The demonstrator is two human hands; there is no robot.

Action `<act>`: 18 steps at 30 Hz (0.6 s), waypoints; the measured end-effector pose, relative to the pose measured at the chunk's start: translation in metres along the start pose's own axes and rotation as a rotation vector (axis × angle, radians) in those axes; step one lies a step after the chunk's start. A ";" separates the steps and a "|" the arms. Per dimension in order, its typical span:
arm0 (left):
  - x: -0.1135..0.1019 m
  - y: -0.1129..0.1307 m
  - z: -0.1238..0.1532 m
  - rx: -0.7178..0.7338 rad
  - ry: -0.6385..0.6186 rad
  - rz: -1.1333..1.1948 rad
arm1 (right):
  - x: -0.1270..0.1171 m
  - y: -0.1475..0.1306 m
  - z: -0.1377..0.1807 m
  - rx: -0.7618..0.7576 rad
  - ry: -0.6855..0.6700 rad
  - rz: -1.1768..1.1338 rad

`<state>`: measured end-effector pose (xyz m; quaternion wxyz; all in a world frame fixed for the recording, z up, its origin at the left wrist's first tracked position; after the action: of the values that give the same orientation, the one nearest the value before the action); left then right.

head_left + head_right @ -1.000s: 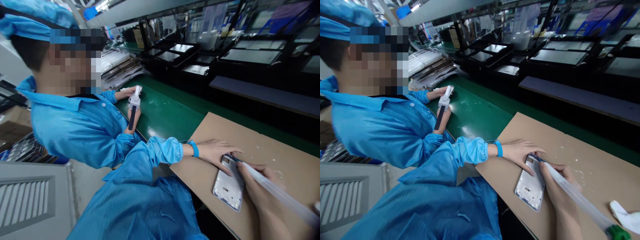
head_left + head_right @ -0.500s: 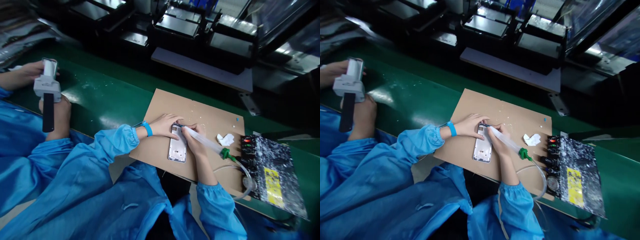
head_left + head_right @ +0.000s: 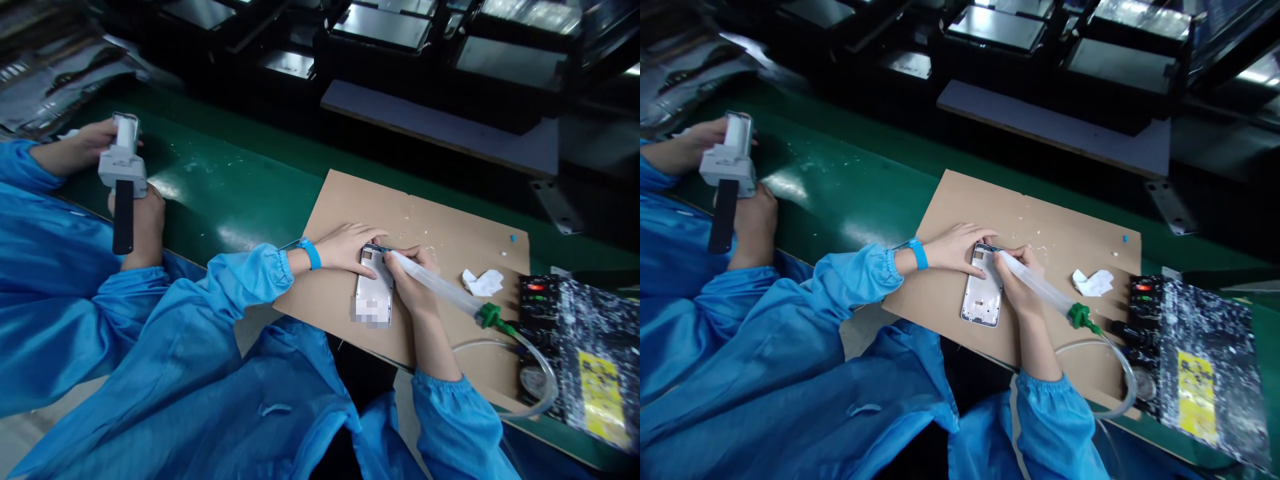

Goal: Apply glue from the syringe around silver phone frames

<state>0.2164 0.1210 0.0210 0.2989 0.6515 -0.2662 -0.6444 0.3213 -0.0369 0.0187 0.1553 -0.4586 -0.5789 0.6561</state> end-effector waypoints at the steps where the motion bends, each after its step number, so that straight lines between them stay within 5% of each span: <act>1: 0.000 -0.001 0.000 -0.001 0.002 -0.004 | 0.000 0.000 0.000 -0.002 0.000 0.006; 18: 0.003 -0.004 -0.002 0.014 0.003 -0.020 | 0.001 -0.003 0.000 -0.021 -0.036 0.002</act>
<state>0.2181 0.1217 0.0165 0.2882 0.6573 -0.2637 -0.6445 0.3194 -0.0352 0.0208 0.1392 -0.4489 -0.5878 0.6585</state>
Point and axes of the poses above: each hand's wrist, its own z-axis away from the middle knuckle, its own x-axis out of the palm, y = z × x, the point moved 9 cm from there along -z, towards the middle knuckle, and after that the axes turned 1 degree about -y, right-handed, at the moved point
